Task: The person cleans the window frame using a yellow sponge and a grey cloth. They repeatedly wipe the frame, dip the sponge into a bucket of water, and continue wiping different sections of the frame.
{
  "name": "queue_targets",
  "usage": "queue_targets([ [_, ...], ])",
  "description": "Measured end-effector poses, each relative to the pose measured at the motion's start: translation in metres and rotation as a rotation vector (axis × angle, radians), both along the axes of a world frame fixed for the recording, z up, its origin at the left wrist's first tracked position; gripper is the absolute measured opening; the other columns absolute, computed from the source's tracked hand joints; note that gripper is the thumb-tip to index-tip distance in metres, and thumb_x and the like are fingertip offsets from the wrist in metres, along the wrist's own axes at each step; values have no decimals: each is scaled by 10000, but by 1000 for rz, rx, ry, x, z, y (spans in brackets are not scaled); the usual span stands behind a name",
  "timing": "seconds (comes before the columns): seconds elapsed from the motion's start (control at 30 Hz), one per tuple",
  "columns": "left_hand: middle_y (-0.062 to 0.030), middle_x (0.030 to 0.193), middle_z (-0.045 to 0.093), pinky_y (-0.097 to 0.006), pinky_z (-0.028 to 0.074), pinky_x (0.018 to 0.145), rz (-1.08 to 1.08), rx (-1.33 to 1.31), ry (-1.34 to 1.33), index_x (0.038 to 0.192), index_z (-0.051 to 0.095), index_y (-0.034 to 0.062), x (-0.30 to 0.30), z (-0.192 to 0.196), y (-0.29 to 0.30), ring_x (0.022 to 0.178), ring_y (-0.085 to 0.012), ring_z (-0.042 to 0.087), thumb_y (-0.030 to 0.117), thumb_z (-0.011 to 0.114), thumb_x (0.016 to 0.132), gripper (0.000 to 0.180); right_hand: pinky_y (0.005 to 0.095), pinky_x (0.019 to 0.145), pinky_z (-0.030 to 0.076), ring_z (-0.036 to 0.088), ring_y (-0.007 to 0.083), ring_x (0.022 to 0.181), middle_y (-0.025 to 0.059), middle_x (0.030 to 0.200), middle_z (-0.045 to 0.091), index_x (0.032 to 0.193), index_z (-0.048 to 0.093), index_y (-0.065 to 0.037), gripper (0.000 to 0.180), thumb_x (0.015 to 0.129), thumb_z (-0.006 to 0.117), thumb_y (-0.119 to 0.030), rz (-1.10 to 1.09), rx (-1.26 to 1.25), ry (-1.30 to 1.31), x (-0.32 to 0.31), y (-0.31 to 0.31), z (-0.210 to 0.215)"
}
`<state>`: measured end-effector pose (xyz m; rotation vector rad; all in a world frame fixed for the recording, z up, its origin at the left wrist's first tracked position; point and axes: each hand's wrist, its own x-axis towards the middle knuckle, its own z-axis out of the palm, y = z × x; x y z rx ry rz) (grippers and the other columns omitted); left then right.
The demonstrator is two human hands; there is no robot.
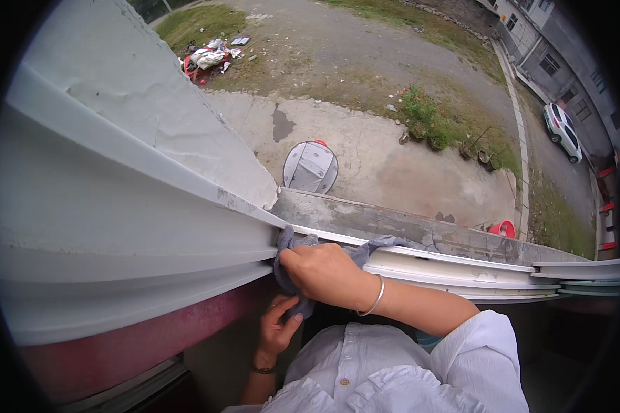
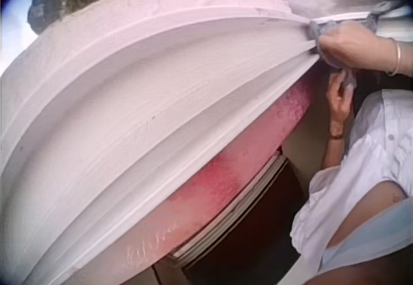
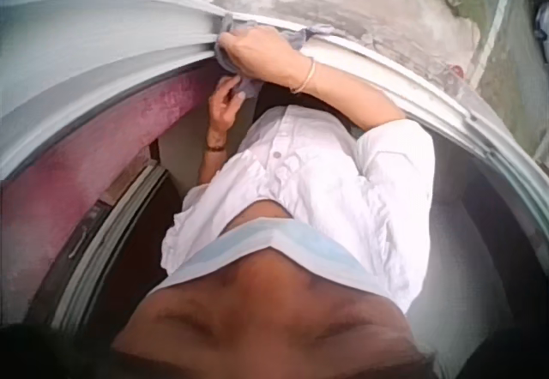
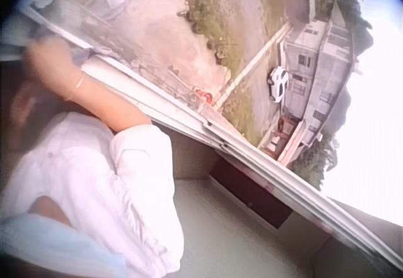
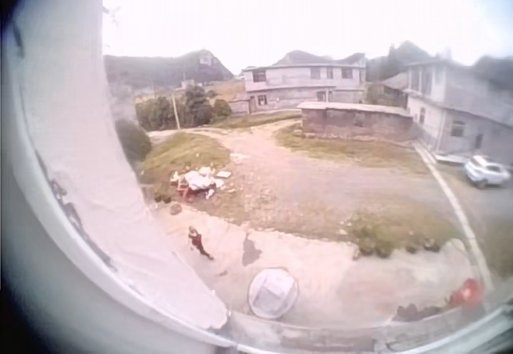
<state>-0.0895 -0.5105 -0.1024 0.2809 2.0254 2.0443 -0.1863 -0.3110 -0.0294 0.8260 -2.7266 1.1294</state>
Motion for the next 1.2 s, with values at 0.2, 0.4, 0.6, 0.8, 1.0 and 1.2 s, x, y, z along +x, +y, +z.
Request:
queue_targets([
  [0.2, -98, 1256, 511, -332, 413, 993, 83, -16, -30, 1312, 455, -5, 6, -3, 14, 1142, -185, 511, 47, 666, 885, 479, 420, 530, 533, 679, 331, 629, 157, 700, 653, 867, 578, -3, 155, 782, 616, -126, -101, 113, 52, 19, -11, -26],
  [0.4, -146, 1090, 628, -334, 481, 890, -150, -222, 144, 1156, 596, -16, 17, -7, 36, 994, -239, 619, -5, 694, 808, 362, 433, 517, 514, 669, 334, 613, 148, 690, 648, 870, 577, -29, 142, 782, 635, -125, -168, 205, -40, 69, 65, -10],
  [0.6, -183, 995, 683, -349, 523, 794, -674, -148, 285, 1187, 635, -24, 33, 31, 153, 866, -290, 660, -5, 685, 811, 380, 424, 567, 508, 673, 307, 682, 91, 724, 681, 871, 626, -91, 75, 863, 628, -165, -381, 359, -260, 162, 192, 25],
  [0.8, -183, 983, 584, -377, 476, 815, -1071, -10, 288, 1437, 425, 27, 99, 24, 312, 904, -319, 575, 9, 564, 895, 560, 410, 711, 530, 688, 310, 808, 81, 822, 720, 928, 732, -152, 120, 821, 716, -205, -688, 644, -561, 263, 361, 64],
  [1.0, -178, 905, 587, -387, 487, 742, -1046, 51, 247, 1412, 478, 85, 139, 7, 385, 779, -310, 583, -23, 527, 832, 592, 423, 734, 523, 675, 327, 821, 115, 854, 707, 902, 718, -75, 165, 738, 733, -84, -578, 556, -463, 285, 411, 57],
  [1.2, -102, 835, 595, -278, 446, 574, -941, -80, 49, 1299, 634, 125, 91, 15, 303, 608, -169, 547, -19, 502, 764, 570, 404, 736, 520, 667, 324, 815, 112, 846, 701, 895, 710, -64, 141, 757, 732, -79, -412, 367, -476, 253, 394, 44],
])
